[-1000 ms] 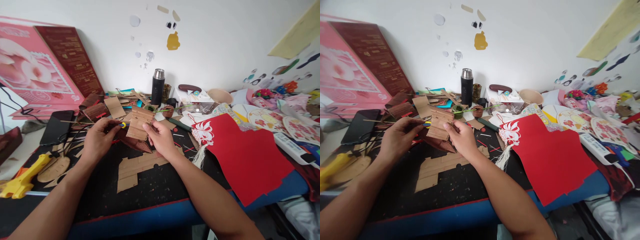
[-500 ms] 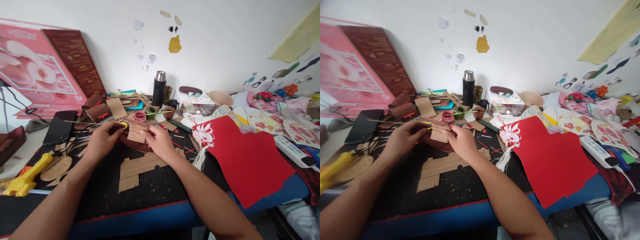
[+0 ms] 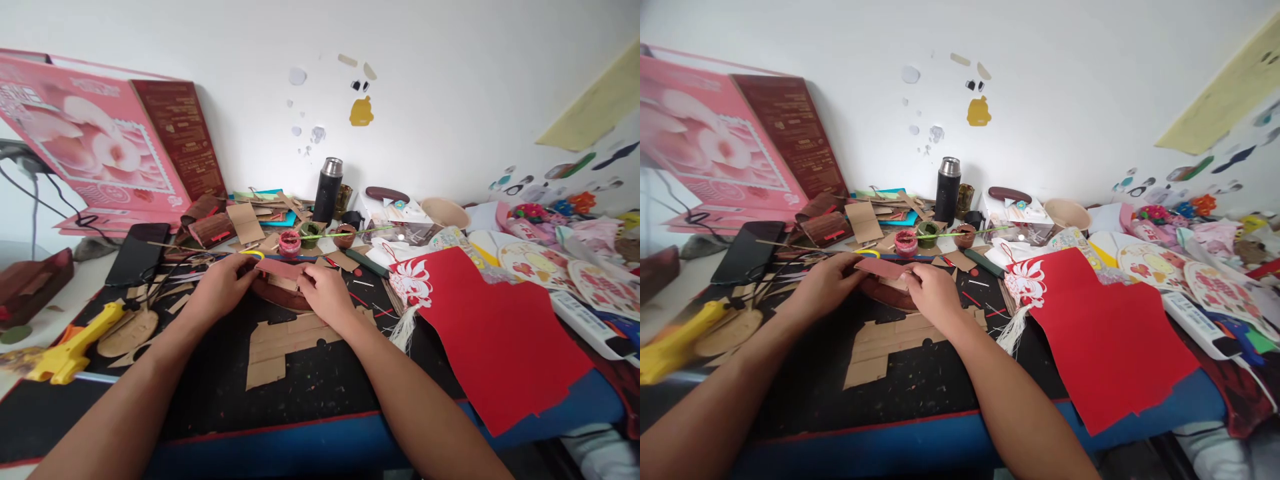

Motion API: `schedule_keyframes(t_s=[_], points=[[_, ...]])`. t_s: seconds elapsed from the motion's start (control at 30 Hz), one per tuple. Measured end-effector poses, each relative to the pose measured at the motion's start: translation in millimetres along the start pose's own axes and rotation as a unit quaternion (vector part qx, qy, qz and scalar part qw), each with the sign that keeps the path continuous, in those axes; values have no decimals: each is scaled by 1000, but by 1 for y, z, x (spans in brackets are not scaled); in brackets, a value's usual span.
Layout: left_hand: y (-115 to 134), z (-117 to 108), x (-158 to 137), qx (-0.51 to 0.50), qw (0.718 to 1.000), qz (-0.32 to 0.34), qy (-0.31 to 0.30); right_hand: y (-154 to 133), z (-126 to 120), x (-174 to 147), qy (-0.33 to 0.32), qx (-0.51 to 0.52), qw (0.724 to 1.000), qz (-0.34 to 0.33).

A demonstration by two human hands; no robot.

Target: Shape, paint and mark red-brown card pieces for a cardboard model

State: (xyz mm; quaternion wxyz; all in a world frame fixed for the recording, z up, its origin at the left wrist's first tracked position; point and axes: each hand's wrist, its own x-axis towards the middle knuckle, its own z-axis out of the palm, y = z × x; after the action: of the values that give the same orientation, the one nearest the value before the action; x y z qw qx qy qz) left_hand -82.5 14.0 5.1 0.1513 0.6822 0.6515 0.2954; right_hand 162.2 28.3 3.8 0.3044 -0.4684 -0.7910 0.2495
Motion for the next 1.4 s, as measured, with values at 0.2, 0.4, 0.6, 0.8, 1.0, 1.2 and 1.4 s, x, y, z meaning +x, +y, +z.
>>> schedule_keyframes(t_s=[0.2,0.4,0.6,0.8,1.0,1.2,1.4], points=[[-1,2,0,-3,1000,26,0,-1,0,0,-8,-35,999,3],[-1,1,-1,-8,999,30,-5,-2,0,0,-18,-49,999,4],[-1,2,0,-6,1000,27,-6,-1,1,0,-11,-41,999,14],[11,-13,-5,-94,995,-26,23,-1,0,-2,10,9,1000,-18],[15,-11,-8,-111,994,18,-14,1,1,-3,21,47,998,-30],[5,-1,-3,-35,993,109,-37,1,1,-2,51,71,996,-5],[8,-7,-4,-72,989,78,-108,-2,0,-3,54,98,994,-10]])
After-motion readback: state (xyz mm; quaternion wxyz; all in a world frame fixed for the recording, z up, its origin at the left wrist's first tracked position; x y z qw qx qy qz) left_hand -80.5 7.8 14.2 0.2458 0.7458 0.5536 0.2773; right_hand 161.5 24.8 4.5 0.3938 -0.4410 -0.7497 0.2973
